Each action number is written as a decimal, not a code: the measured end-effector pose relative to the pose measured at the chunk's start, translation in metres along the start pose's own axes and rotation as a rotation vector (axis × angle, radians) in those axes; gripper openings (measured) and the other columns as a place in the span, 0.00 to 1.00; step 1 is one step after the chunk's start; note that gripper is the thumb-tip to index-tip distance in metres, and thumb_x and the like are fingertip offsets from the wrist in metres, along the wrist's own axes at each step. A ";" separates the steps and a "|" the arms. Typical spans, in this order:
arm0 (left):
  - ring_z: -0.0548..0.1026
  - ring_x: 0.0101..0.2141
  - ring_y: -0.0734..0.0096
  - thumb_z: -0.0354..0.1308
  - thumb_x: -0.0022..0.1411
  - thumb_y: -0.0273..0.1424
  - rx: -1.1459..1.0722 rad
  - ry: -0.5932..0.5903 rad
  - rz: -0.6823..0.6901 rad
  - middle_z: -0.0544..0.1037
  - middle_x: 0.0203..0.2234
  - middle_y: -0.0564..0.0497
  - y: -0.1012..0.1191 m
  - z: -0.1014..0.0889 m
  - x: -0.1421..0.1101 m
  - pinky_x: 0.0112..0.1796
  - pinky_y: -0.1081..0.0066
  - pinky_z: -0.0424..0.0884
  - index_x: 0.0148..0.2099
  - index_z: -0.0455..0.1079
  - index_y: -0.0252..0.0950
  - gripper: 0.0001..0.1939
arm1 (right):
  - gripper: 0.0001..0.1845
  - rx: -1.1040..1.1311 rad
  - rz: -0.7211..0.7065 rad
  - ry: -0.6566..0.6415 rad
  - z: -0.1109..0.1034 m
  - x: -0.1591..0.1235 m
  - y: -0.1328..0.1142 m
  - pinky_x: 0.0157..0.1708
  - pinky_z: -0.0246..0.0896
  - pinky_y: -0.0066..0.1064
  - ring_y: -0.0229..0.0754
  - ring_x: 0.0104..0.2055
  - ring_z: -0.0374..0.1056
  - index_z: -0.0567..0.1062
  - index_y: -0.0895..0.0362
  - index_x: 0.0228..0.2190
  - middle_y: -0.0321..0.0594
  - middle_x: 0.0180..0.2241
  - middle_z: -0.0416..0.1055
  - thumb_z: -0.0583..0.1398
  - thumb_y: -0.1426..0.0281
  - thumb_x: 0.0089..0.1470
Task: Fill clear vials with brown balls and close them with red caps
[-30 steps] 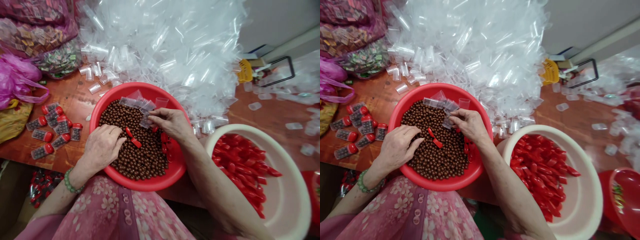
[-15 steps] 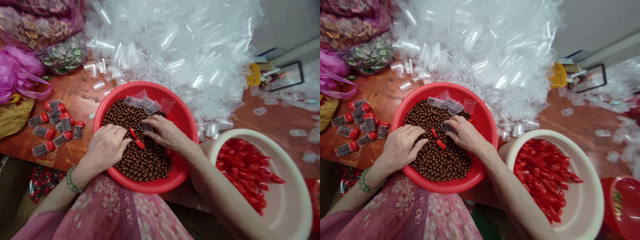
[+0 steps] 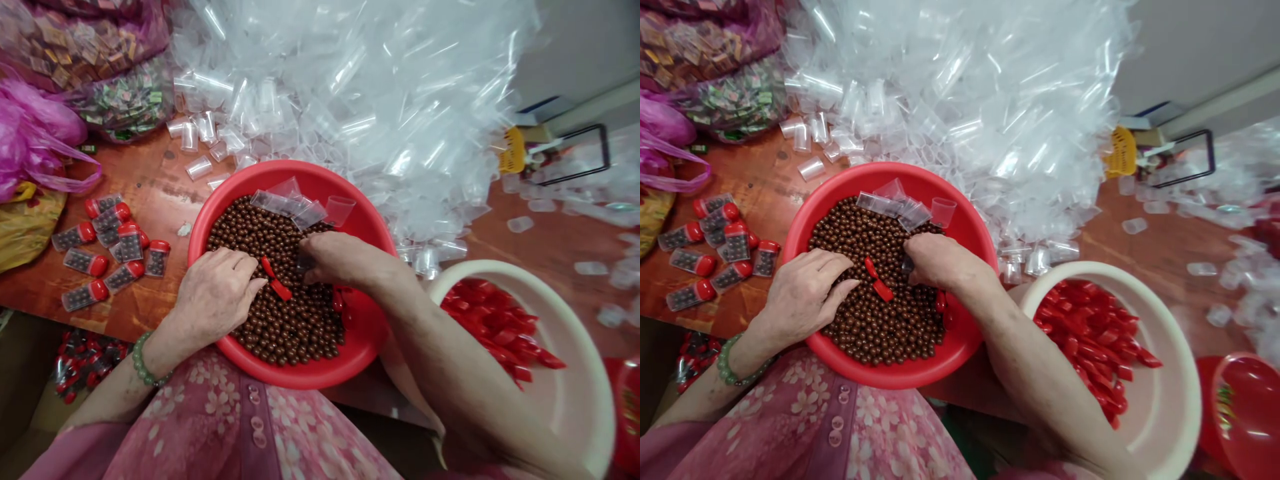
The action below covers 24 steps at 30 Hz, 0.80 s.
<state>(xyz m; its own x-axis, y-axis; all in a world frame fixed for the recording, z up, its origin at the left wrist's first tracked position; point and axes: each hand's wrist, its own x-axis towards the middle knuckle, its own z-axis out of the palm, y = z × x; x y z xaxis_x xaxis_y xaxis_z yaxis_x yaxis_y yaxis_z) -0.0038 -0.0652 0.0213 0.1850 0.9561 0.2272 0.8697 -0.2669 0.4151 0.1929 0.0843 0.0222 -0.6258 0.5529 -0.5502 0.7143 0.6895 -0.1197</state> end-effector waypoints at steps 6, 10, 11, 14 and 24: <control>0.75 0.39 0.62 0.47 0.70 0.32 -0.008 -0.017 -0.011 0.80 0.37 0.45 0.000 0.001 0.000 0.40 0.63 0.70 0.42 0.72 0.33 0.13 | 0.07 0.120 -0.037 0.119 0.008 0.014 -0.025 0.28 0.57 0.31 0.42 0.29 0.67 0.71 0.56 0.24 0.42 0.26 0.73 0.65 0.70 0.44; 0.76 0.40 0.60 0.45 0.70 0.30 -0.020 -0.025 -0.040 0.80 0.40 0.44 0.001 0.003 -0.001 0.42 0.61 0.72 0.44 0.71 0.32 0.13 | 0.05 0.235 -0.039 0.221 0.013 0.018 -0.034 0.32 0.59 0.30 0.42 0.33 0.67 0.71 0.58 0.28 0.42 0.32 0.73 0.63 0.72 0.45; 0.76 0.41 0.60 0.45 0.70 0.30 -0.024 -0.016 -0.050 0.79 0.41 0.43 0.001 0.003 -0.002 0.43 0.60 0.72 0.44 0.71 0.32 0.13 | 0.07 0.271 -0.045 0.247 0.014 0.019 -0.034 0.33 0.60 0.30 0.42 0.33 0.68 0.72 0.58 0.30 0.42 0.33 0.74 0.62 0.72 0.46; 0.76 0.46 0.58 0.46 0.69 0.29 -0.061 0.031 -0.087 0.78 0.47 0.40 0.001 0.004 -0.003 0.47 0.58 0.73 0.49 0.68 0.30 0.13 | 0.14 0.519 -0.110 0.360 0.019 0.020 -0.033 0.37 0.64 0.31 0.43 0.36 0.68 0.72 0.58 0.37 0.39 0.35 0.74 0.64 0.67 0.46; 0.73 0.54 0.61 0.56 0.64 0.30 -0.479 0.011 -0.153 0.73 0.53 0.39 0.000 -0.004 0.018 0.55 0.58 0.71 0.58 0.61 0.32 0.21 | 0.23 1.044 -0.337 0.474 0.011 0.007 -0.038 0.45 0.66 0.38 0.46 0.41 0.71 0.75 0.54 0.39 0.39 0.39 0.75 0.69 0.57 0.43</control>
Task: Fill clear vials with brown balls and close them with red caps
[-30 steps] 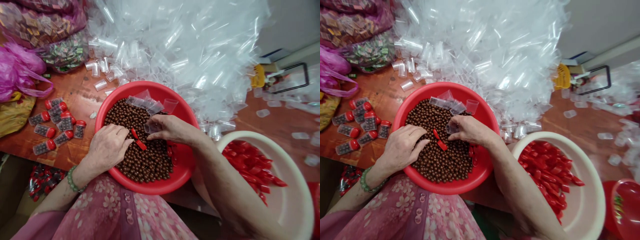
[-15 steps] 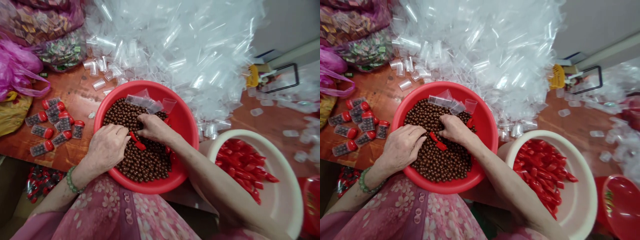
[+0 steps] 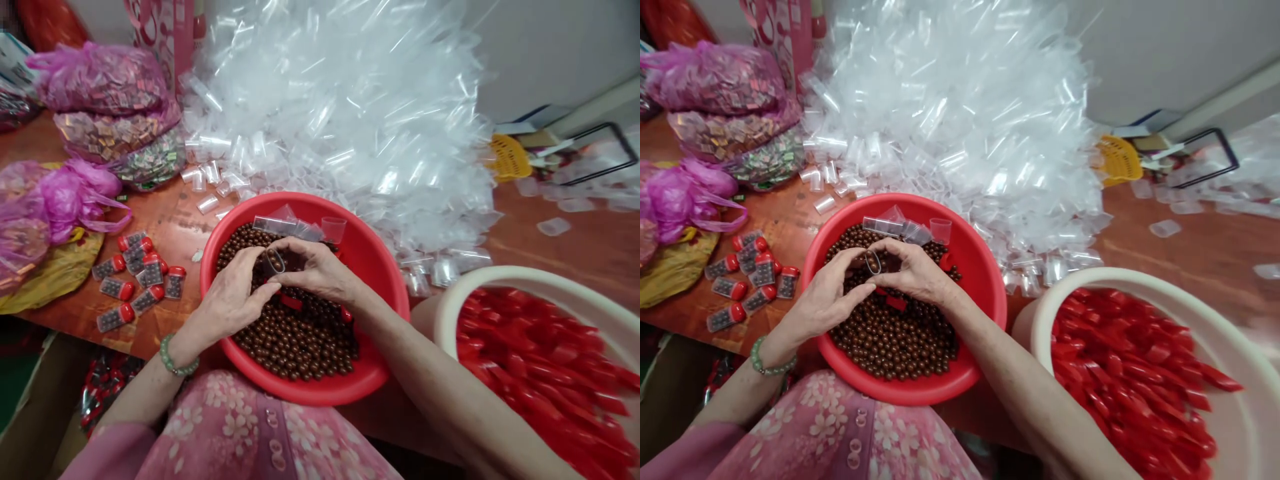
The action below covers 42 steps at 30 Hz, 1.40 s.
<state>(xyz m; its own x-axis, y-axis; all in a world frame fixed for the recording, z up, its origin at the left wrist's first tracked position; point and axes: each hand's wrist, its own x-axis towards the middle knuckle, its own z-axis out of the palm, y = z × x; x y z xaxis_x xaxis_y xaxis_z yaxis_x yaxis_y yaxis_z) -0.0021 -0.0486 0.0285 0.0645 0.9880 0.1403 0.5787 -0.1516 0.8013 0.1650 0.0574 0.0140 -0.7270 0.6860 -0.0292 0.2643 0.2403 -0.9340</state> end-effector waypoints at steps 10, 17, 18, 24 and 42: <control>0.73 0.56 0.62 0.55 0.66 0.36 -0.319 -0.100 -0.053 0.71 0.58 0.40 0.000 0.007 0.010 0.56 0.60 0.71 0.63 0.57 0.35 0.26 | 0.26 0.081 -0.158 -0.026 -0.006 -0.003 -0.006 0.41 0.66 0.36 0.44 0.40 0.70 0.77 0.55 0.42 0.42 0.40 0.74 0.68 0.52 0.46; 0.73 0.55 0.60 0.57 0.66 0.38 -0.445 -0.105 -0.093 0.74 0.55 0.42 -0.010 0.006 0.010 0.59 0.58 0.66 0.59 0.66 0.34 0.23 | 0.19 0.145 -0.122 -0.097 -0.007 -0.006 -0.011 0.46 0.65 0.36 0.44 0.42 0.72 0.79 0.56 0.43 0.40 0.39 0.77 0.65 0.60 0.51; 0.73 0.55 0.60 0.57 0.65 0.38 -0.472 -0.105 -0.112 0.75 0.55 0.42 -0.010 0.005 0.010 0.59 0.58 0.66 0.59 0.67 0.34 0.23 | 0.18 0.150 -0.100 -0.097 -0.007 -0.007 -0.012 0.45 0.66 0.35 0.43 0.41 0.72 0.80 0.56 0.42 0.39 0.38 0.78 0.65 0.59 0.52; 0.75 0.51 0.61 0.61 0.62 0.39 -0.639 -0.094 -0.225 0.78 0.50 0.45 -0.008 0.004 0.011 0.51 0.66 0.70 0.56 0.72 0.35 0.23 | 0.19 0.194 -0.018 -0.112 -0.004 -0.011 -0.019 0.38 0.66 0.33 0.42 0.35 0.71 0.80 0.59 0.37 0.39 0.33 0.78 0.65 0.57 0.50; 0.74 0.32 0.72 0.66 0.55 0.41 -0.857 -0.354 -0.335 0.77 0.32 0.48 -0.008 -0.002 0.009 0.36 0.71 0.71 0.48 0.71 0.31 0.23 | 0.15 0.022 -0.198 -0.188 -0.010 -0.010 -0.034 0.29 0.60 0.26 0.34 0.30 0.62 0.72 0.55 0.39 0.34 0.31 0.67 0.66 0.62 0.53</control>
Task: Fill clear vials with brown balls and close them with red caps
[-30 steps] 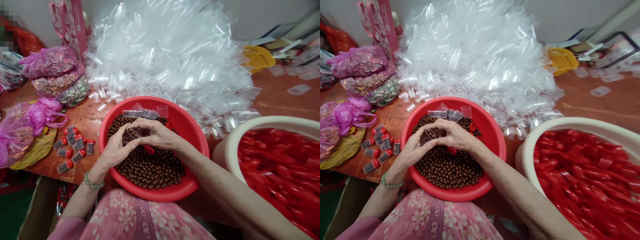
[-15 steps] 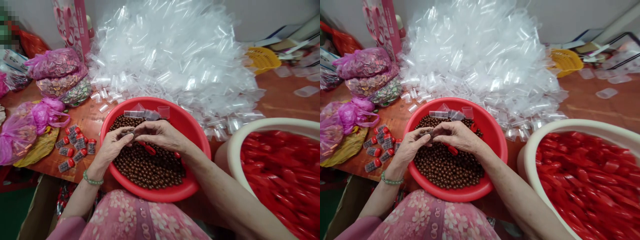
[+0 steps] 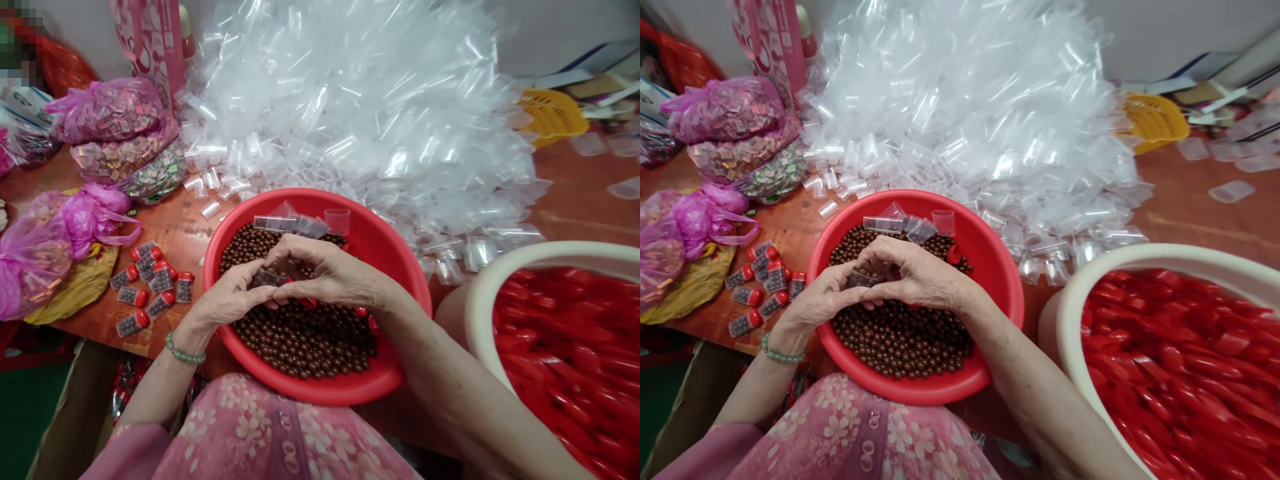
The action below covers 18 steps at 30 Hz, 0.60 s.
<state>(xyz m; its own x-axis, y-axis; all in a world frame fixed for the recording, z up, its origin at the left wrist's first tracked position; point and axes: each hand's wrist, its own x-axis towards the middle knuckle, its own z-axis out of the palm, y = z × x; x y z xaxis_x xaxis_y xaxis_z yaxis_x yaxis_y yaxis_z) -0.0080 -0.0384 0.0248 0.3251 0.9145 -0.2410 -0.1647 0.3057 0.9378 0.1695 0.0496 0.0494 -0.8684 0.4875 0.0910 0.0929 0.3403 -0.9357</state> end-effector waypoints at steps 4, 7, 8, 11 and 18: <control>0.74 0.32 0.73 0.67 0.53 0.41 -0.039 -0.010 -0.004 0.76 0.33 0.49 0.002 -0.001 0.001 0.36 0.71 0.71 0.45 0.71 0.31 0.23 | 0.17 0.024 0.039 0.001 0.001 0.002 0.001 0.27 0.57 0.26 0.33 0.28 0.60 0.70 0.56 0.34 0.33 0.29 0.65 0.66 0.58 0.52; 0.73 0.31 0.75 0.67 0.53 0.41 -0.069 0.011 0.007 0.74 0.31 0.52 0.005 0.000 0.001 0.36 0.73 0.71 0.43 0.70 0.32 0.20 | 0.20 0.068 0.086 0.000 0.001 0.003 0.000 0.26 0.56 0.26 0.32 0.26 0.58 0.67 0.56 0.30 0.32 0.27 0.63 0.65 0.54 0.51; 0.73 0.31 0.75 0.67 0.53 0.40 -0.072 0.014 0.006 0.74 0.31 0.52 0.005 0.001 0.001 0.36 0.73 0.71 0.43 0.70 0.32 0.20 | 0.21 0.074 0.097 0.000 0.001 0.004 0.000 0.26 0.56 0.26 0.32 0.27 0.58 0.67 0.56 0.30 0.32 0.27 0.63 0.65 0.53 0.51; 0.73 0.31 0.75 0.67 0.53 0.41 -0.065 0.018 -0.014 0.74 0.32 0.52 0.007 0.001 0.001 0.36 0.73 0.70 0.42 0.69 0.32 0.21 | 0.22 0.076 0.100 0.007 0.002 0.004 0.001 0.26 0.55 0.27 0.33 0.27 0.57 0.68 0.57 0.31 0.32 0.27 0.62 0.65 0.51 0.50; 0.73 0.30 0.76 0.68 0.52 0.43 -0.081 -0.031 -0.049 0.74 0.30 0.52 0.009 0.000 0.001 0.35 0.73 0.71 0.40 0.68 0.32 0.22 | 0.22 0.079 0.131 -0.004 0.003 0.004 0.000 0.25 0.51 0.26 0.31 0.25 0.52 0.64 0.56 0.25 0.29 0.23 0.56 0.66 0.53 0.50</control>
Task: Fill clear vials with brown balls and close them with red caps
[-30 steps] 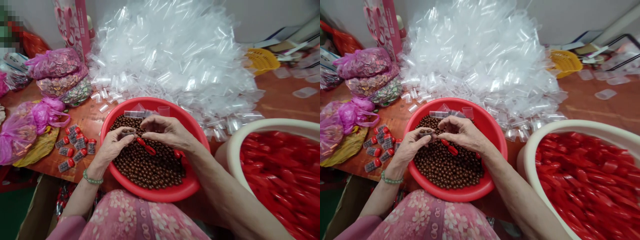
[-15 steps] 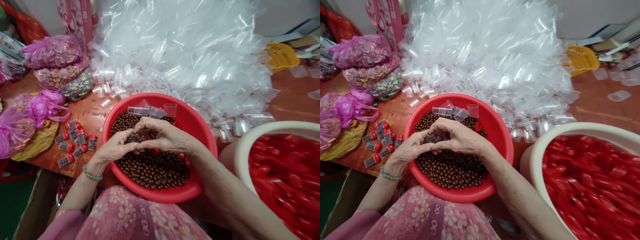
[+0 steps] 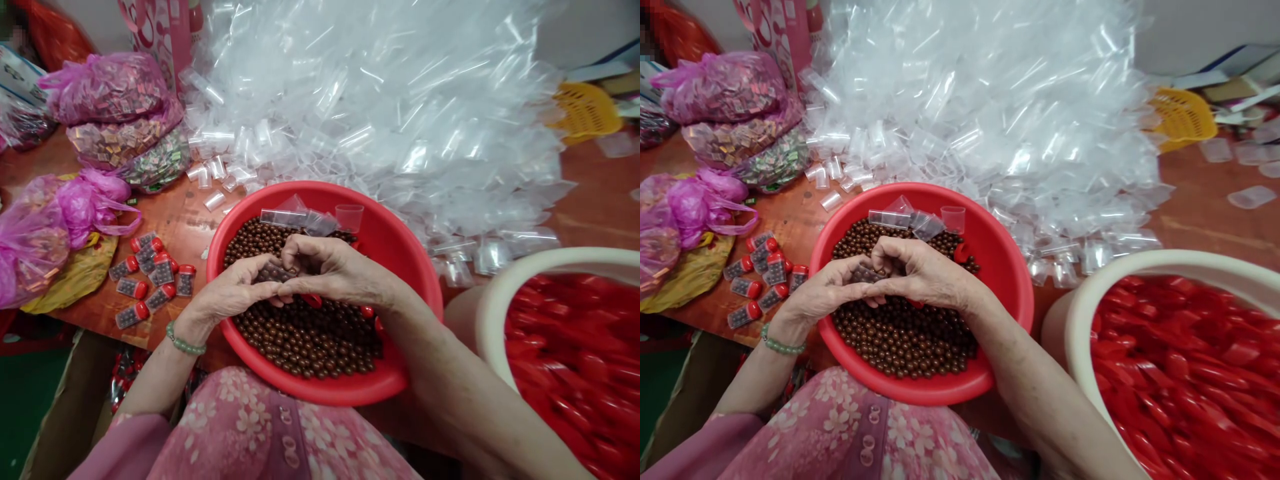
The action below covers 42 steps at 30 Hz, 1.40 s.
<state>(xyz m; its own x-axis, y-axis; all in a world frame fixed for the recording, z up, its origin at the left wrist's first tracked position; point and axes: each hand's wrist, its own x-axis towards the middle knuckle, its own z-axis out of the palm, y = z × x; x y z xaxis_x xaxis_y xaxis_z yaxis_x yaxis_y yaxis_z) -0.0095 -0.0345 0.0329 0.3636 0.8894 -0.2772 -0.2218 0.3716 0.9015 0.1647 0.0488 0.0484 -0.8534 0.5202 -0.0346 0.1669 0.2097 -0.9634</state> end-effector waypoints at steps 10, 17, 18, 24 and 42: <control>0.76 0.32 0.76 0.68 0.52 0.27 -0.219 0.031 0.061 0.76 0.32 0.52 -0.009 -0.006 0.001 0.35 0.73 0.71 0.46 0.69 0.33 0.19 | 0.21 -0.103 0.076 0.110 -0.005 -0.017 0.000 0.27 0.55 0.28 0.34 0.26 0.56 0.64 0.55 0.24 0.31 0.23 0.61 0.65 0.54 0.51; 0.79 0.35 0.72 0.63 0.50 0.20 -0.341 -0.009 0.118 0.78 0.36 0.48 -0.006 -0.009 -0.001 0.40 0.71 0.73 0.48 0.71 0.33 0.21 | 0.15 -0.723 0.255 -0.012 0.000 -0.035 0.013 0.30 0.57 0.32 0.42 0.30 0.68 0.69 0.55 0.31 0.40 0.30 0.72 0.63 0.56 0.54; 0.79 0.36 0.71 0.63 0.49 0.20 -0.355 -0.018 0.120 0.78 0.37 0.48 -0.006 -0.009 -0.002 0.41 0.70 0.74 0.48 0.71 0.33 0.21 | 0.14 -0.788 0.288 -0.044 0.004 -0.035 0.016 0.31 0.57 0.32 0.44 0.31 0.69 0.69 0.55 0.33 0.41 0.32 0.73 0.63 0.58 0.55; 0.80 0.41 0.65 0.62 0.50 0.22 -0.461 -0.100 0.095 0.80 0.41 0.44 -0.003 -0.013 -0.003 0.44 0.67 0.74 0.50 0.73 0.33 0.22 | 0.05 -0.806 0.389 -0.078 0.014 -0.035 0.026 0.32 0.57 0.32 0.44 0.32 0.70 0.69 0.57 0.37 0.44 0.33 0.75 0.57 0.70 0.58; 0.76 0.40 0.72 0.59 0.64 0.33 -0.023 0.072 0.242 0.78 0.36 0.49 0.012 0.016 -0.016 0.45 0.70 0.72 0.49 0.71 0.35 0.12 | 0.24 0.199 0.242 0.461 0.009 -0.047 0.008 0.34 0.69 0.35 0.42 0.31 0.73 0.75 0.57 0.41 0.38 0.29 0.75 0.66 0.53 0.49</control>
<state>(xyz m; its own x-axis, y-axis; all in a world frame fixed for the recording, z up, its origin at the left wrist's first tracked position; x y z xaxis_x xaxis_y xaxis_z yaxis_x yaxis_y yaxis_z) -0.0034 -0.0490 0.0531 0.2319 0.9696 -0.0784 -0.3153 0.1512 0.9369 0.2022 0.0187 0.0403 -0.4904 0.8518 -0.1840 0.1967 -0.0975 -0.9756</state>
